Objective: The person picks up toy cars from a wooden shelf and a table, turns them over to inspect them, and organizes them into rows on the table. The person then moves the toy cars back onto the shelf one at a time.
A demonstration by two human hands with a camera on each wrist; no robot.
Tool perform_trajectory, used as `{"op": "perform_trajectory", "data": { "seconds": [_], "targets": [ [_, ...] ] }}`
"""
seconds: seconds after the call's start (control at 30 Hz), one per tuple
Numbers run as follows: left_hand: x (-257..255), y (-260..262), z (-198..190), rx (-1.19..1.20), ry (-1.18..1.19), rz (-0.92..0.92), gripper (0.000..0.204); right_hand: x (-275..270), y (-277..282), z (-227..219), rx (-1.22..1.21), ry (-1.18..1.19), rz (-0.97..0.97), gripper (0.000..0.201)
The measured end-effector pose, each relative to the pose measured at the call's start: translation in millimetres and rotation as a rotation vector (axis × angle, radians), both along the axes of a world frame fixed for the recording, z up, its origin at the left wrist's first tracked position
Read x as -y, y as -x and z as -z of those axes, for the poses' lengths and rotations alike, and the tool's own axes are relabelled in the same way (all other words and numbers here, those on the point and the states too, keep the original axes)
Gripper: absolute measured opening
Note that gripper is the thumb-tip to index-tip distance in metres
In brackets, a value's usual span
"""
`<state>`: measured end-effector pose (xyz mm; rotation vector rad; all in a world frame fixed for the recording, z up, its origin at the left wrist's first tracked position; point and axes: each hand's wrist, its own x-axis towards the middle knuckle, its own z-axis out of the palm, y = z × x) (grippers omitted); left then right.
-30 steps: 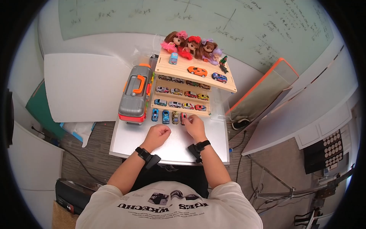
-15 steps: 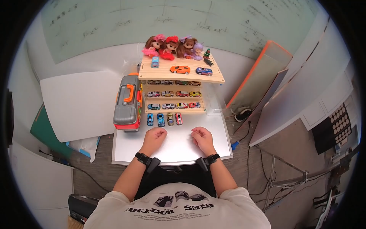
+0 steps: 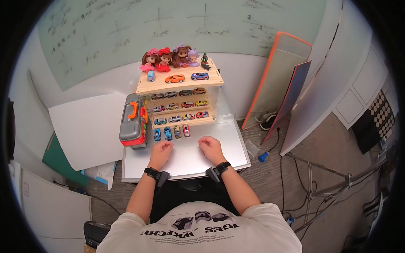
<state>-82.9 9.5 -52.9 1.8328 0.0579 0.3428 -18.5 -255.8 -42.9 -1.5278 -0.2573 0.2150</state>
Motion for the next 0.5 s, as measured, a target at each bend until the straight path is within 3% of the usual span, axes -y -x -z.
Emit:
{"op": "perform_trajectory", "data": {
  "seconds": [0.2, 0.5],
  "targets": [
    [-0.9, 0.8, -0.6, -0.066, 0.197, 0.017, 0.011, -0.5, -2.1, 6.6, 0.085, 0.016, 0.013, 0.009],
    [-1.9, -1.6, 0.3, 0.0, 0.201, 0.024, 0.009, -1.6, -1.1, 0.4, 0.072, 0.059, 0.032, 0.009]
  ]
}}
